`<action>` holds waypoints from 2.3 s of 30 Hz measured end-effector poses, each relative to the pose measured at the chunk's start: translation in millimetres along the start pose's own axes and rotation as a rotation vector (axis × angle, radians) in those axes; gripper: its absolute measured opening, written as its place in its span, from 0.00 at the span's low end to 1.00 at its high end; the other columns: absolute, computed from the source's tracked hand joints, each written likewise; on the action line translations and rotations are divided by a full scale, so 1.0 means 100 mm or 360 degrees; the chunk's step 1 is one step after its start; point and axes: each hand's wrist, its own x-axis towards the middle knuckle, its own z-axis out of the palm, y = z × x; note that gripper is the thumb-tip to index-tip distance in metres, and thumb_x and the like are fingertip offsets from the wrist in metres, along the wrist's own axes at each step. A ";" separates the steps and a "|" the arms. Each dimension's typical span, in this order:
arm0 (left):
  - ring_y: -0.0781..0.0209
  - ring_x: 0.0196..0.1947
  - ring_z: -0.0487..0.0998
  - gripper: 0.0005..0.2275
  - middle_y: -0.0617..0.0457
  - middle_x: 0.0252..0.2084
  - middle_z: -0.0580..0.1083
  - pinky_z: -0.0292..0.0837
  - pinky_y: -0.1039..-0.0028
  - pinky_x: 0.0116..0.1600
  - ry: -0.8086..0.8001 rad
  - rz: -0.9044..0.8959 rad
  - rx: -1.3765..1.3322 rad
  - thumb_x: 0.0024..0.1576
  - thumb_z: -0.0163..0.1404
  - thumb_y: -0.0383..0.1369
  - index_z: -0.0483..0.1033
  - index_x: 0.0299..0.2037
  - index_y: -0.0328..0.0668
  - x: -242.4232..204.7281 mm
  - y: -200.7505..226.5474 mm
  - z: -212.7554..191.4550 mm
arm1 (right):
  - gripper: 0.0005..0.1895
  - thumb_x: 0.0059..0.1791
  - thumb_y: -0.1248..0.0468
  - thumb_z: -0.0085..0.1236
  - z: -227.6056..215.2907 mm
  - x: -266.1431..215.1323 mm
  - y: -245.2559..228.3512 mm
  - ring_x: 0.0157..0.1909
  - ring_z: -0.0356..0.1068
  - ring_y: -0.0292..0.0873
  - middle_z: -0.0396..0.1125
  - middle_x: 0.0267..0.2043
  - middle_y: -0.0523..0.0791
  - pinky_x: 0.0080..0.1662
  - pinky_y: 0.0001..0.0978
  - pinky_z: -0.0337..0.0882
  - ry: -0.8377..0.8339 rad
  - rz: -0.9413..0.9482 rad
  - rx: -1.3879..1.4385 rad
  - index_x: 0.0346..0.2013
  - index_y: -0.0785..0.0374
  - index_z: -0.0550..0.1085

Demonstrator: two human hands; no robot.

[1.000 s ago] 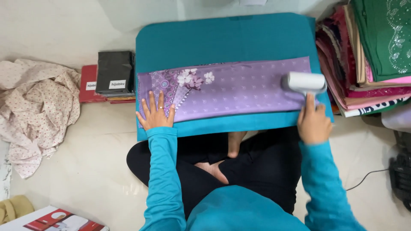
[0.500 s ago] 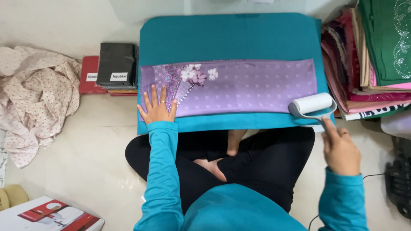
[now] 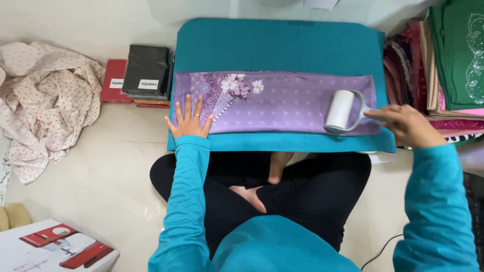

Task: Cleaning a purple patterned cloth with a lint roller and folding it

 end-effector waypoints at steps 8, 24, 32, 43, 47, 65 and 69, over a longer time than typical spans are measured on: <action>0.46 0.78 0.42 0.32 0.63 0.80 0.45 0.34 0.29 0.70 0.0057 0.0012 -0.0007 0.60 0.40 0.61 0.50 0.75 0.78 0.00 -0.02 0.03 | 0.30 0.45 0.72 0.60 0.28 0.86 -0.43 0.43 0.71 0.44 0.73 0.55 0.43 0.52 0.36 0.72 -0.0075 -0.0475 0.0003 0.58 0.40 0.77; 0.46 0.80 0.35 0.31 0.63 0.81 0.37 0.37 0.27 0.71 -0.0236 -0.0006 -0.0082 0.64 0.29 0.63 0.39 0.77 0.79 -0.08 -0.25 -0.22 | 0.27 0.50 0.65 0.60 0.91 1.61 -2.01 0.43 0.74 0.55 0.74 0.48 0.44 0.48 0.49 0.74 0.0036 -0.0912 -0.0088 0.58 0.29 0.74; 0.42 0.80 0.34 0.32 0.66 0.81 0.37 0.25 0.27 0.71 -0.0253 -0.0051 -0.0056 0.61 0.33 0.63 0.41 0.76 0.81 -0.06 -0.24 -0.24 | 0.23 0.53 0.63 0.52 0.58 0.83 -1.34 0.48 0.73 0.62 0.72 0.47 0.50 0.52 0.55 0.73 -0.0073 -0.0560 -0.0022 0.61 0.35 0.73; 0.44 0.77 0.50 0.27 0.60 0.75 0.58 0.40 0.34 0.73 -0.0140 0.0702 -0.0005 0.63 0.37 0.60 0.58 0.73 0.71 0.57 0.78 0.07 | 0.27 0.55 0.52 0.48 0.88 0.23 -1.13 0.39 0.78 0.60 0.70 0.43 0.49 0.41 0.55 0.78 0.0062 0.0112 -0.0386 0.70 0.30 0.63; 0.43 0.80 0.36 0.29 0.64 0.81 0.40 0.27 0.28 0.73 -0.0408 0.0584 0.0045 0.65 0.26 0.63 0.41 0.77 0.79 0.72 0.82 0.01 | 0.28 0.55 0.56 0.46 1.09 0.70 -1.37 0.34 0.78 0.62 0.69 0.41 0.51 0.37 0.58 0.78 0.0231 0.0182 -0.0441 0.71 0.33 0.62; 0.52 0.79 0.42 0.30 0.66 0.80 0.43 0.35 0.32 0.73 -0.0442 0.0548 0.0135 0.66 0.30 0.57 0.40 0.78 0.68 0.94 0.67 -0.05 | 0.29 0.56 0.52 0.45 1.28 -0.20 -0.65 0.31 0.78 0.65 0.70 0.41 0.53 0.35 0.59 0.77 0.0364 0.0808 -0.0766 0.74 0.41 0.63; 0.52 0.77 0.48 0.29 0.66 0.79 0.48 0.38 0.31 0.72 -0.0310 0.0575 0.0179 0.65 0.38 0.52 0.47 0.77 0.67 1.14 0.57 0.25 | 0.29 0.57 0.51 0.45 1.26 -0.09 -0.26 0.31 0.77 0.68 0.70 0.43 0.55 0.36 0.61 0.77 0.0439 0.0781 -0.0729 0.75 0.43 0.63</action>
